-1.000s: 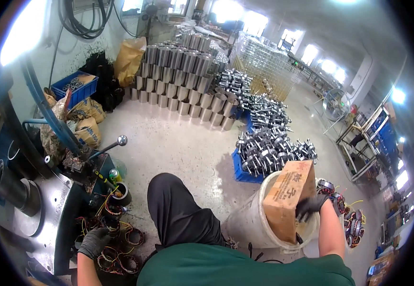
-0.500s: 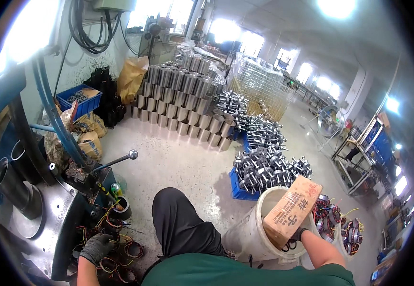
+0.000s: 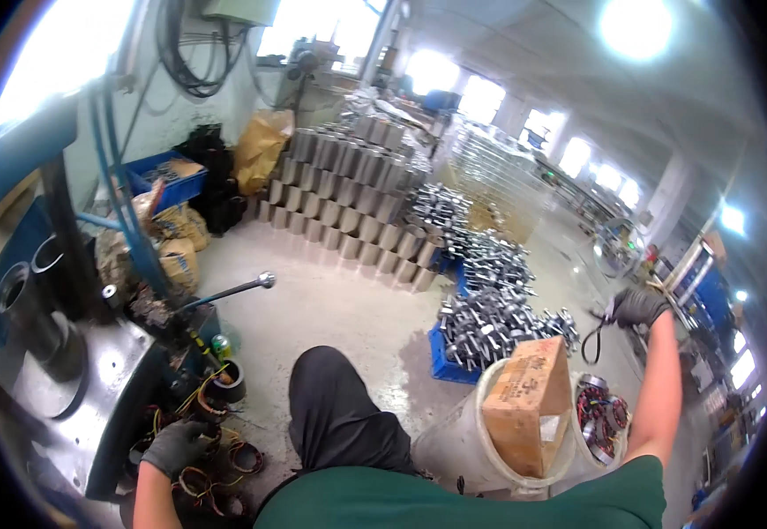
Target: The person cuts open a bag to retrieve components, arranges motor stators, and connects internal wiring using a small manual tool before placing the assembled unit into a large hydraulic press.
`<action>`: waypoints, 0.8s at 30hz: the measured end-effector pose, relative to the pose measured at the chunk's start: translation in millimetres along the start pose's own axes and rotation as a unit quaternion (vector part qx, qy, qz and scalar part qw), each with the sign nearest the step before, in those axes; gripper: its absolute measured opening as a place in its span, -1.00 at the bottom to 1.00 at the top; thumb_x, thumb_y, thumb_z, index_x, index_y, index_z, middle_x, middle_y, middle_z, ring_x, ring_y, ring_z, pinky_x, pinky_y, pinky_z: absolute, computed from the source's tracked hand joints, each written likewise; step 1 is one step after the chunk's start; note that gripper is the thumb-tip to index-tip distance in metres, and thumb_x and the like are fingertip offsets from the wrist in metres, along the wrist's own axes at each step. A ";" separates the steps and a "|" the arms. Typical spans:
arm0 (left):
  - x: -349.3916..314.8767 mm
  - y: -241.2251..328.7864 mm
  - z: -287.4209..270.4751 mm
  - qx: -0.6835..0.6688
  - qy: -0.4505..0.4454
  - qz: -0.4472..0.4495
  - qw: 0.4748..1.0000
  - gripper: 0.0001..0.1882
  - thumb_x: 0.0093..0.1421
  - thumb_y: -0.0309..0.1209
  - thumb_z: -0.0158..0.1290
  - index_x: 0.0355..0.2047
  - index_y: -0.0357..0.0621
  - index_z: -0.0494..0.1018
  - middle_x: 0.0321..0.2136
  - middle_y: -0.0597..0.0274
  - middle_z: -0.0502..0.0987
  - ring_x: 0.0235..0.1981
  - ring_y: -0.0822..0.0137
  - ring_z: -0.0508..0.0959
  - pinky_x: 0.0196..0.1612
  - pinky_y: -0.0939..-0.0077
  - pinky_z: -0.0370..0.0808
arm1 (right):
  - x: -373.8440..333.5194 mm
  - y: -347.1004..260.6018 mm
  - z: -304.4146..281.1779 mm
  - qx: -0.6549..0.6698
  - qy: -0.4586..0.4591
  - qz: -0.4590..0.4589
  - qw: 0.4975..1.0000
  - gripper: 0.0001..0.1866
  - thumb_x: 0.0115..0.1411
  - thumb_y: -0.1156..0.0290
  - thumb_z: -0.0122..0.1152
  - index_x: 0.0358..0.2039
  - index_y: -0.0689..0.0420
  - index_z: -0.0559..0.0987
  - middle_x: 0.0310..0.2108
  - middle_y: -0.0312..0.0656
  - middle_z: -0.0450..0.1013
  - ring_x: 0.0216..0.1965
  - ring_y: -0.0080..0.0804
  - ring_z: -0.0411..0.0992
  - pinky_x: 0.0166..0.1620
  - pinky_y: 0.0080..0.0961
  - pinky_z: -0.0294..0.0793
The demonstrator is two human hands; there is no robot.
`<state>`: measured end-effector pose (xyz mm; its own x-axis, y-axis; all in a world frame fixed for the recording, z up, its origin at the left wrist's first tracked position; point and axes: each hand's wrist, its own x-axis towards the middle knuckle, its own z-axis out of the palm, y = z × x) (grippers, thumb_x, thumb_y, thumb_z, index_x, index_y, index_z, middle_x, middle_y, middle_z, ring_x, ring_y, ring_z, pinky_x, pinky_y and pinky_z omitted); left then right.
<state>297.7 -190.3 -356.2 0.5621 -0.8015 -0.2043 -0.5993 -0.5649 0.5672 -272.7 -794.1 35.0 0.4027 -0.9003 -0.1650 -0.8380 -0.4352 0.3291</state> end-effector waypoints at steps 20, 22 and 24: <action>-97.7 -9.9 -8.8 -0.574 0.377 0.076 0.723 -0.57 0.42 -0.20 0.04 0.17 -0.19 0.41 -0.11 0.29 0.57 -0.07 0.50 0.49 0.01 0.49 0.50 | -156.7 -799.0 66.3 0.484 -0.317 -0.701 0.416 -0.64 0.04 0.44 0.15 -0.13 0.32 0.59 -0.31 -0.19 0.58 -0.34 -0.46 0.53 -0.24 -0.59 0.55; -108.0 -25.1 6.3 -0.583 0.453 0.038 0.674 -0.60 0.42 -0.22 0.03 0.15 -0.18 0.42 -0.12 0.30 0.57 -0.06 0.48 0.49 0.00 0.48 0.50 | -200.0 -805.1 62.7 0.410 -0.399 -0.698 0.431 -0.50 0.08 0.32 0.22 0.01 0.32 0.56 -0.20 -0.18 0.58 -0.24 -0.43 0.53 -0.16 -0.52 0.54; -128.7 -34.6 12.4 -0.492 0.520 -0.089 0.693 -0.67 0.41 -0.27 0.04 0.10 -0.12 0.46 -0.17 0.33 0.59 -0.08 0.46 0.53 -0.02 0.48 0.53 | -223.1 -816.5 85.2 0.414 -0.541 -0.642 0.351 -0.50 0.14 0.27 0.19 0.05 0.29 0.53 -0.19 -0.18 0.56 -0.21 -0.40 0.53 -0.13 -0.50 0.55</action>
<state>239.1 -70.1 -359.4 0.9904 0.1270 0.0544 -0.0769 0.1800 0.9807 290.4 -237.4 -276.1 0.6441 0.7600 -0.0868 -0.2204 0.0757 -0.9725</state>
